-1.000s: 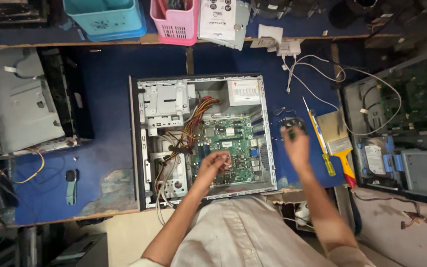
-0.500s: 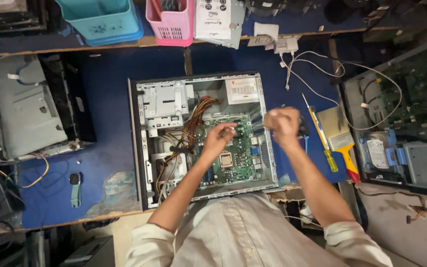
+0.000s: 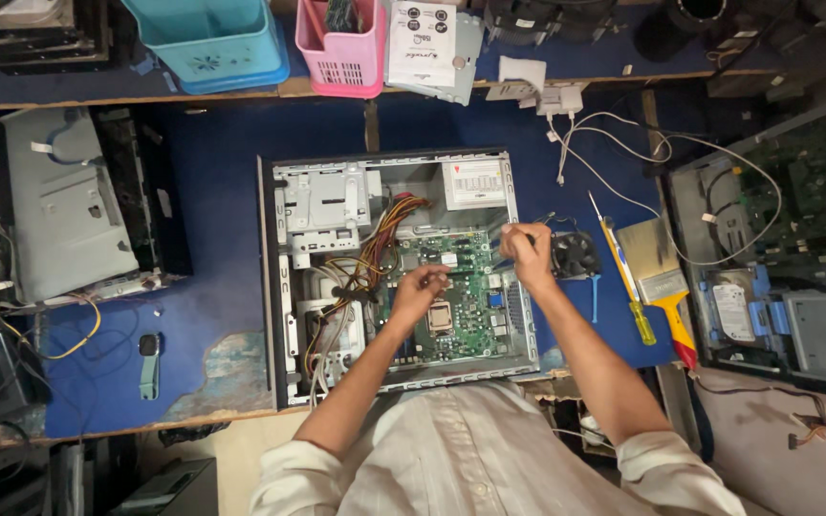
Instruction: The person works on an open desktop computer case on a repair bench. They hold a CPU cooler and fan, brush the area, connect and route power cables inside the case, install a RAM module into the motherboard, and use a screwdriver to tighten components.
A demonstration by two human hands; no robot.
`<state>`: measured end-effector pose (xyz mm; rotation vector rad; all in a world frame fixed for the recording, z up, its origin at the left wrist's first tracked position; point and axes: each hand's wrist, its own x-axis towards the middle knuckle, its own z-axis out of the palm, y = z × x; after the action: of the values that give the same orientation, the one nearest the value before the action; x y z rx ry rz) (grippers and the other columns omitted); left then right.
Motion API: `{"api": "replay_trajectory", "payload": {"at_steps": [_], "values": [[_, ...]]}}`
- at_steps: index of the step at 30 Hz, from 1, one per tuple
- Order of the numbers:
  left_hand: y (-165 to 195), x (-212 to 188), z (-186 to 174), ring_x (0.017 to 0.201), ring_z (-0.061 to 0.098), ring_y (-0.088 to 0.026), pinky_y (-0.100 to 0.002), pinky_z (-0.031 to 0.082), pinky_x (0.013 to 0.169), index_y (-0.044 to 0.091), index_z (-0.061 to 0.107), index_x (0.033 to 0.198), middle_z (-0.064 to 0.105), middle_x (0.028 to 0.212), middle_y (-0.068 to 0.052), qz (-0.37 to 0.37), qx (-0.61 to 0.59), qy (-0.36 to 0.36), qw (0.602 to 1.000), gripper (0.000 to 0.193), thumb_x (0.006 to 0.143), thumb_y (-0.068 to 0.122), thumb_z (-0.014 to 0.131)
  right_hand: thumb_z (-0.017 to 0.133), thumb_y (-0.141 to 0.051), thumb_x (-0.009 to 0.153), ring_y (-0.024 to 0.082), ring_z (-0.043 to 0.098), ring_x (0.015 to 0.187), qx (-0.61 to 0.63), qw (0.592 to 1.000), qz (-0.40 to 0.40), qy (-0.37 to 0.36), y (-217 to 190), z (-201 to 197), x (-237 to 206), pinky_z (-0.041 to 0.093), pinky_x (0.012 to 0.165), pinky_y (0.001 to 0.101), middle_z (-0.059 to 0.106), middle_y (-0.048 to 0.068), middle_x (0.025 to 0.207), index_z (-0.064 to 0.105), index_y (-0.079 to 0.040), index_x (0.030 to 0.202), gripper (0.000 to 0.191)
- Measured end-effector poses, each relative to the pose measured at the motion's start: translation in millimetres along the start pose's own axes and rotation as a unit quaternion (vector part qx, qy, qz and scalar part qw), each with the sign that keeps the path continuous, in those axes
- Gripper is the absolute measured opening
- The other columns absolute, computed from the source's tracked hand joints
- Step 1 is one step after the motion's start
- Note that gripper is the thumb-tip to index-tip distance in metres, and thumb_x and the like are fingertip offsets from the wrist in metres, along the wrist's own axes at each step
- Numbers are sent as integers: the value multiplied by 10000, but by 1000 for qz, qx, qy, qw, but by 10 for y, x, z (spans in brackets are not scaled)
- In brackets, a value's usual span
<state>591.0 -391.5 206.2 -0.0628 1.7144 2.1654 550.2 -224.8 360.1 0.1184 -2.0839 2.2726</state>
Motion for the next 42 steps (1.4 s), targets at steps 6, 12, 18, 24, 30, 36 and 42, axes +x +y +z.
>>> {"api": "replay_trajectory", "payload": {"at_steps": [6,12,18,24,30,36,42], "values": [[23,-26,6,806,665,-76,-237,536,712,53,721,1188,747,915,-24,-22,11,-5,1000,254,953,95,634,557,-87,987,93,344,485,-7,1000,7,5,19,43,8,300,485,293,414,-1,529,402,-34,547,470],[37,-45,-14,782,643,-73,-235,518,682,59,718,1203,754,923,-21,-36,22,-2,999,260,961,103,635,563,-92,990,82,333,492,4,1000,26,10,41,56,0,283,488,288,404,-10,537,401,-42,553,468],[-28,-18,-18,778,651,-76,-236,521,672,49,717,1205,756,916,-20,-19,20,-2,1000,267,956,102,636,563,-120,992,86,335,488,-7,1000,20,13,76,38,1,280,487,297,399,-8,532,395,-49,554,474],[16,11,54,793,617,-111,-264,519,689,74,694,1289,688,930,-70,50,123,-4,991,354,939,127,685,541,-198,1038,129,474,704,-128,991,-42,24,178,-59,-212,406,670,275,502,24,736,489,-16,769,329],[283,343,456,1038,688,-389,-454,553,899,31,698,1187,706,1130,-190,311,292,-75,901,364,863,190,749,579,-132,1028,144,563,921,-229,962,-137,52,219,-55,-262,460,863,288,571,59,937,537,-7,894,188],[340,402,564,961,702,-398,-460,571,828,55,722,1156,725,1093,-179,256,335,-83,903,313,854,135,701,647,-139,996,89,538,844,-181,966,-76,169,239,97,-366,446,740,244,581,31,901,571,-29,929,150],[340,262,596,875,715,-373,-451,571,796,58,738,1088,730,1072,-147,234,343,-81,906,239,860,128,712,678,-156,993,16,468,669,-102,968,-51,226,311,123,-362,389,574,196,539,-42,720,509,-84,794,271]]}}
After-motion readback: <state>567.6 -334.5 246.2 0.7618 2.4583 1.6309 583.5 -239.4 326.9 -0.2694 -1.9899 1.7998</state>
